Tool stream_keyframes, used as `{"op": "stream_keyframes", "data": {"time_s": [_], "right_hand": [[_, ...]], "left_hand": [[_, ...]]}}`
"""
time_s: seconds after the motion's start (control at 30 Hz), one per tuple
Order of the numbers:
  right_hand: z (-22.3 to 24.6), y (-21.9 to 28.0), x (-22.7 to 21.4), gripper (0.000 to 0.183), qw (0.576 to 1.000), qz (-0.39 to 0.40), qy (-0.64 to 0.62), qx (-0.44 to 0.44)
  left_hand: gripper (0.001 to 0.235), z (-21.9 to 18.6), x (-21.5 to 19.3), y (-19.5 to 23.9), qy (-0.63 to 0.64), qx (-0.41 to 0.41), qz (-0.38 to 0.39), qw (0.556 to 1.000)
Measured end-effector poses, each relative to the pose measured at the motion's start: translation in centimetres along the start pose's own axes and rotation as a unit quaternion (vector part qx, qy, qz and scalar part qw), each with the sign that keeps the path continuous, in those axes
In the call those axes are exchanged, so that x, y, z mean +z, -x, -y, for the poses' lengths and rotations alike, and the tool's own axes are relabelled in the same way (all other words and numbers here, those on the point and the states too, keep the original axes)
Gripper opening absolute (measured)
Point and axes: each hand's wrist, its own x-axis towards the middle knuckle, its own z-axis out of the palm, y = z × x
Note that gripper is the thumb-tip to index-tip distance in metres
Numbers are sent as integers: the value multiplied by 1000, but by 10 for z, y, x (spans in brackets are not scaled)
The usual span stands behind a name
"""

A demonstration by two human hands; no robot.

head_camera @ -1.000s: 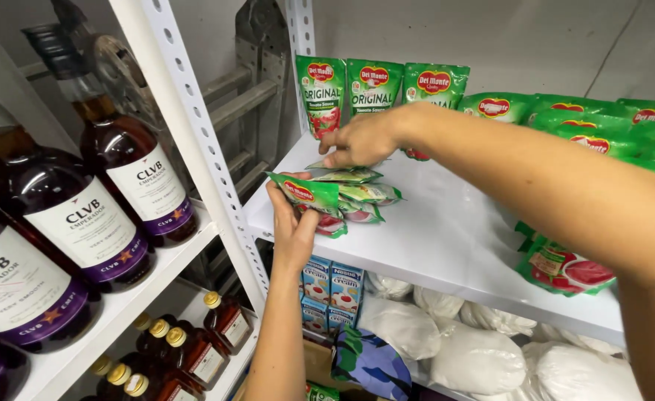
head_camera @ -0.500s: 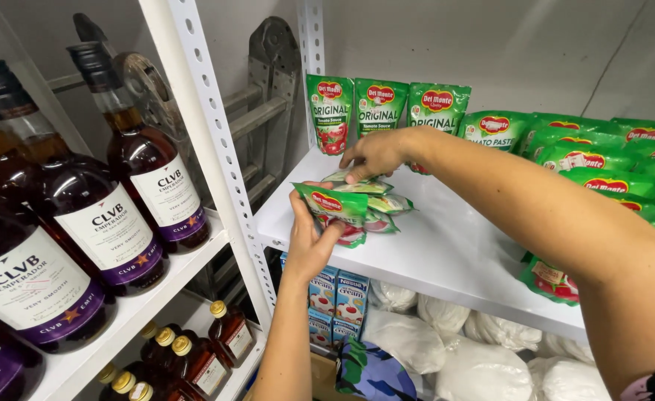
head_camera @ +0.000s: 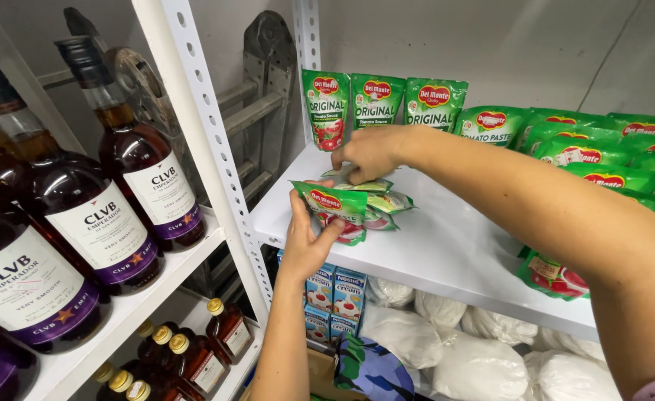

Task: The person picks up several tomato sauce pouches from a shelf and places them into a cardboard box on the floor.

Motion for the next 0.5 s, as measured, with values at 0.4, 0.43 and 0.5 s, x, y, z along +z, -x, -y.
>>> {"op": "stream_keyframes", "data": {"time_s": [0.4, 0.43, 0.5], "right_hand": [[-74, 6, 3, 27, 991, -79, 100, 27], [-78, 12, -1, 27, 992, -77, 99, 31], [-86, 24, -7, 23, 989, -53, 112, 79]], "left_hand": [[63, 1, 0, 0, -2, -18, -4, 1000], [63, 2, 0, -1, 1, -20, -1, 1000], [62, 5, -1, -1, 4, -5, -2, 1000]]}}
